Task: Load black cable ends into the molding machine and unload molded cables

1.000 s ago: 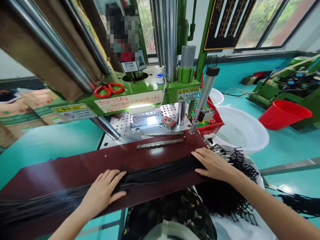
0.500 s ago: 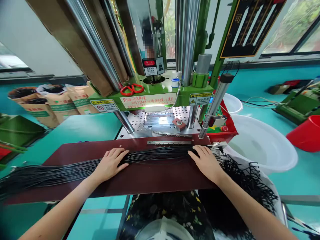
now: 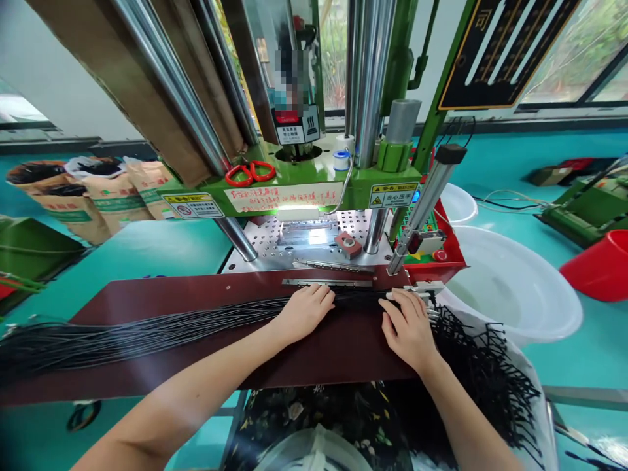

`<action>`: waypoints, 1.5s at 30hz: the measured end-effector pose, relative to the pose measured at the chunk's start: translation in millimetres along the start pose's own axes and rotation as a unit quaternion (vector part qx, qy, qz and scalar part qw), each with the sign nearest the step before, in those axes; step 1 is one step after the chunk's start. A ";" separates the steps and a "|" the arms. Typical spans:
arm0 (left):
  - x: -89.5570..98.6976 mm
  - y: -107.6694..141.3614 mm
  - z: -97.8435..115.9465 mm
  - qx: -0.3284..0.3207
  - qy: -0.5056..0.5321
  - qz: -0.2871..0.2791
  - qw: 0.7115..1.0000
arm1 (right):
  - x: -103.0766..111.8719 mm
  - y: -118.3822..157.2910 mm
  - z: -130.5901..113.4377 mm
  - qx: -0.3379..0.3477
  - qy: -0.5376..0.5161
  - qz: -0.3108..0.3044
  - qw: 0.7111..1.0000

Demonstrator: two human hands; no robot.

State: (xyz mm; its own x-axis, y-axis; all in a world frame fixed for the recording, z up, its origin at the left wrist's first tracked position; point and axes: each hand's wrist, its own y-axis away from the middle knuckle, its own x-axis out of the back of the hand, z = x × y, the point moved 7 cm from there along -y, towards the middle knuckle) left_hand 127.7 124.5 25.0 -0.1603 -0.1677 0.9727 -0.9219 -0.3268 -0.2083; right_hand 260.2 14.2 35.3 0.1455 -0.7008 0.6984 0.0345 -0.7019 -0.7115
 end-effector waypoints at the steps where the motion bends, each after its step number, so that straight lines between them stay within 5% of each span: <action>1: 5.3 -0.4 -2.9 0.002 0.007 0.003 1.000 | 6.2 0.0 -3.7 -0.006 -0.009 0.021 1.000; 6: 43.2 -5.4 -21.1 0.044 0.082 0.038 0.995 | 23.8 0.1 -46.2 -0.040 -0.134 0.071 0.988; 12: 76.4 -1.0 -21.6 0.005 -0.026 0.087 0.996 | 3.2 -0.2 -87.2 -0.098 -0.299 -0.027 0.949; 14: 82.5 1.6 -23.7 0.011 -0.004 0.100 0.995 | -3.6 -3.0 -90.0 -0.142 -0.371 -0.055 0.916; 16: 83.9 3.0 -26.3 0.026 0.077 0.085 0.993 | -12.9 -7.3 -89.4 -0.213 -0.481 -0.088 0.846; 18: 80.4 4.6 -24.7 0.039 0.174 0.040 0.983 | -19.5 -13.4 -85.1 -0.290 -0.601 -0.085 0.740; 21: 71.2 14.0 -11.2 0.059 0.287 -0.037 0.955 | -15.8 -26.6 -64.5 -0.352 -0.732 0.011 0.583; 23: 60.8 27.0 3.8 0.072 0.358 -0.084 0.927 | -6.0 -30.9 -40.6 -0.374 -0.746 0.096 0.542; 26: 37.2 54.5 30.4 0.074 0.450 -0.159 0.876 | 9.5 -30.2 -16.7 -0.388 -0.711 0.142 0.569; 30: 9.7 86.6 70.7 0.016 0.565 -0.263 0.782 | 3.0 -30.2 -51.9 -0.325 -0.737 -0.084 0.587; 33: 3.8 85.9 97.6 0.047 0.744 -0.278 0.606 | -7.9 -21.9 -88.7 -0.273 -0.746 -0.224 0.564; 35: 1.2 70.6 100.5 0.147 0.856 -0.184 0.460 | -18.0 -15.6 -98.8 -0.283 -0.728 -0.267 0.564; 37: -3.1 56.0 94.6 0.236 0.896 -0.063 0.371 | -27.9 -11.5 -94.9 -0.326 -0.701 -0.264 0.577; 39: -5.2 44.9 87.8 0.278 0.896 0.015 0.346 | -32.6 -10.7 -79.8 -0.384 -0.669 -0.210 0.601; 41: -4.8 35.8 80.4 0.284 0.889 0.055 0.356 | -30.9 -11.6 -62.8 -0.428 -0.621 -0.152 0.638; 45: -5.8 27.0 69.7 0.285 0.877 0.073 0.379 | -28.7 -13.6 -53.4 -0.460 -0.571 -0.175 0.657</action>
State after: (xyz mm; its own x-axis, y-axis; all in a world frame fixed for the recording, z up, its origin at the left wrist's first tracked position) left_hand 128.3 51.8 6.6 -0.6434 0.4910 -0.5873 -0.7124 -0.6648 0.2246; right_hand 202.7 37.1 29.1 0.9530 -0.2919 -0.0812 -0.2726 -0.9430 0.1908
